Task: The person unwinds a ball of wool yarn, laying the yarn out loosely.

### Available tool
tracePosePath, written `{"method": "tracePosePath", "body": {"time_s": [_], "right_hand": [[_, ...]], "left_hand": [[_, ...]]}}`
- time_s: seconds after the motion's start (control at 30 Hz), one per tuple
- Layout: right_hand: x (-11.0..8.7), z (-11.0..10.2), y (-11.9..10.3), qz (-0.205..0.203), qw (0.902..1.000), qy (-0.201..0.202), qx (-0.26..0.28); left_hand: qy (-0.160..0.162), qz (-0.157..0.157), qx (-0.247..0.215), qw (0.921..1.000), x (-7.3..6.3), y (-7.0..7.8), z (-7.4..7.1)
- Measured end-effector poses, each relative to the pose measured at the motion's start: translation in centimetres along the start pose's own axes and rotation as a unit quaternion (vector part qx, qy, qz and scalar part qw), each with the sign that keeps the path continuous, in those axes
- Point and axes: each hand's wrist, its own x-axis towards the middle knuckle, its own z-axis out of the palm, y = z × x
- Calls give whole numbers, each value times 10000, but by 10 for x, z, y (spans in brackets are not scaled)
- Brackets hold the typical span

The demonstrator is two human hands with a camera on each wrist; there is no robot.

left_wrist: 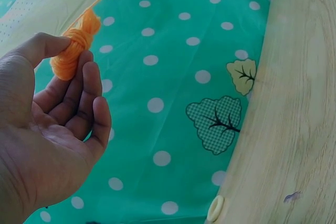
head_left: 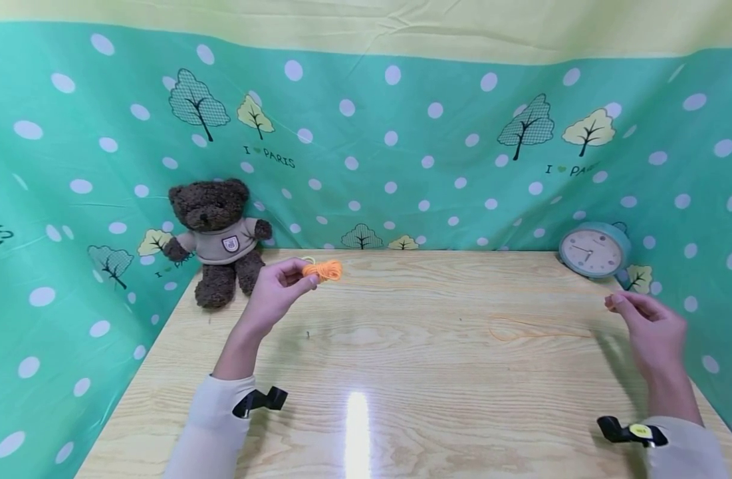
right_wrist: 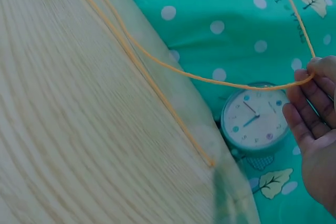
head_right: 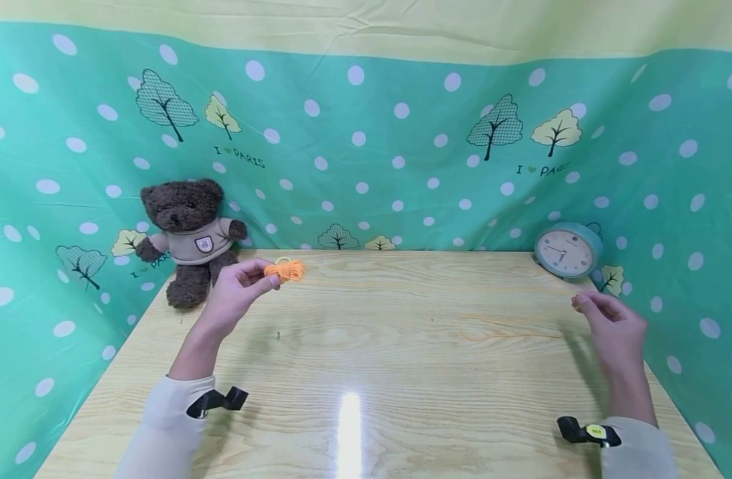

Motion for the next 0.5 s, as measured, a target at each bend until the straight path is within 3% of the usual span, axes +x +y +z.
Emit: {"method": "tracePosePath", "body": {"time_s": [0.5], "right_hand": [[2,-12,3,346,9987,349,140]], "left_hand": [[7,25,137,9999,0,-2,-1]]}}
